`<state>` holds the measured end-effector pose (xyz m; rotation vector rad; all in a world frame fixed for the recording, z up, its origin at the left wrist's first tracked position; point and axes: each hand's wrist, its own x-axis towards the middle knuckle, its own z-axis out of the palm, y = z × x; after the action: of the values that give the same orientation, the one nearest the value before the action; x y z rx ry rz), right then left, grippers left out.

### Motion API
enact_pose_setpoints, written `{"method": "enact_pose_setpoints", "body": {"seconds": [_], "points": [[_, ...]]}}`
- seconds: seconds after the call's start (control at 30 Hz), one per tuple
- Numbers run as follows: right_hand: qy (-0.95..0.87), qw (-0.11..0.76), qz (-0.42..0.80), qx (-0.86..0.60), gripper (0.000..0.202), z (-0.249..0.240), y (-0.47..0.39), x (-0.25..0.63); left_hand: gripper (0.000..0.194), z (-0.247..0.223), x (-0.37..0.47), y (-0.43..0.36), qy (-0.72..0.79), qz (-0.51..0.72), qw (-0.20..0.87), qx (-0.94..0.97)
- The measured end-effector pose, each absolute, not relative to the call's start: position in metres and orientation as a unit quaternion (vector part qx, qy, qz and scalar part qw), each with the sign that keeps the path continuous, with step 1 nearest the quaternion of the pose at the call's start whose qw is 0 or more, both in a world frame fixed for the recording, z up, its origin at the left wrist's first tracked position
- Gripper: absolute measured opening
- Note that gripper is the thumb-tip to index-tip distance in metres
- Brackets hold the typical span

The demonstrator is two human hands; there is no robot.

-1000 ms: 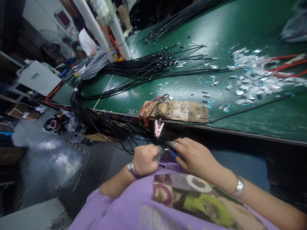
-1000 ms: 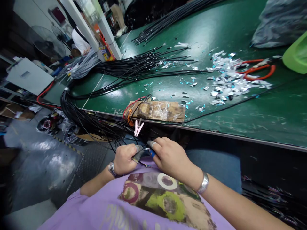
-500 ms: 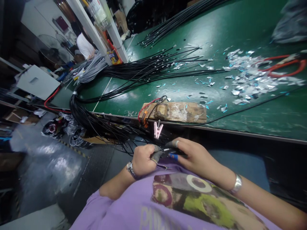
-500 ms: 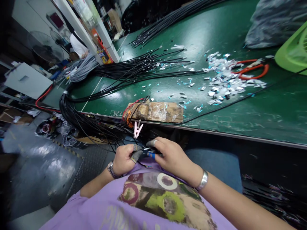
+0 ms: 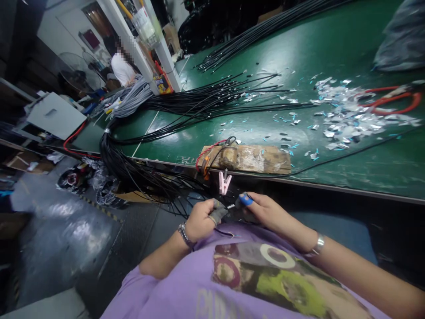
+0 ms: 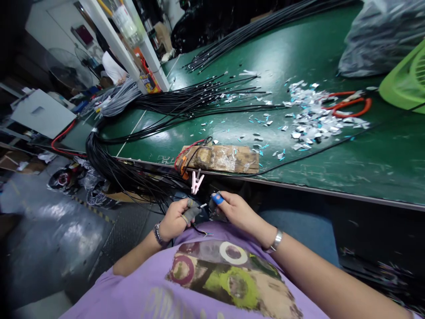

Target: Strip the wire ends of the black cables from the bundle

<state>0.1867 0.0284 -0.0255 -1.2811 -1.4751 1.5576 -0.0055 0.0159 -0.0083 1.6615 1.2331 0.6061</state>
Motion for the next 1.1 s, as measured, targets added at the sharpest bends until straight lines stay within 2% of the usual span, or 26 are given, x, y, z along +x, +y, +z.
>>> {"method": "enact_pose_setpoints", "body": {"seconds": [0.2, 0.37, 0.47, 0.57, 0.67, 0.73, 0.83, 0.97, 1.1], "points": [[-0.611, 0.343, 0.565, -0.436, 0.030, -0.017, 0.025, 0.187, 0.045, -0.005, -0.001, 0.017, 0.527, 0.292, 0.566, 0.563], [-0.623, 0.356, 0.562, -0.411, 0.024, -0.014, 0.024, 0.179, 0.049, -0.004, 0.000, 0.015, 0.527, 0.273, 0.631, 0.501], [-0.603, 0.352, 0.577, -0.424, 0.030, -0.011, 0.026, 0.174, 0.050, -0.006, -0.002, 0.015, 0.523, 0.232, 0.673, 0.469], [-0.506, 0.342, 0.662, -0.435, 0.041, -0.013, 0.025, 0.168, 0.051, -0.011, -0.002, 0.016, 0.489, 0.188, 0.741, 0.421], [-0.418, 0.317, 0.734, -0.432, 0.049, -0.017, 0.023, 0.165, 0.053, -0.014, 0.000, 0.017, 0.462, 0.197, 0.778, 0.379], [-0.422, 0.318, 0.728, -0.438, 0.051, -0.019, 0.021, 0.166, 0.052, -0.015, 0.002, 0.018, 0.480, 0.234, 0.755, 0.381], [-0.523, 0.334, 0.653, -0.434, 0.052, -0.019, 0.019, 0.172, 0.044, -0.014, 0.004, 0.017, 0.533, 0.298, 0.660, 0.437], [-0.649, 0.326, 0.573, -0.380, 0.045, -0.017, 0.018, 0.176, 0.024, -0.015, 0.005, 0.014, 0.569, 0.340, 0.483, 0.572], [-0.661, 0.324, 0.550, -0.395, 0.036, -0.018, 0.017, 0.175, 0.011, -0.020, 0.002, 0.011, 0.555, 0.349, 0.277, 0.703]]}}
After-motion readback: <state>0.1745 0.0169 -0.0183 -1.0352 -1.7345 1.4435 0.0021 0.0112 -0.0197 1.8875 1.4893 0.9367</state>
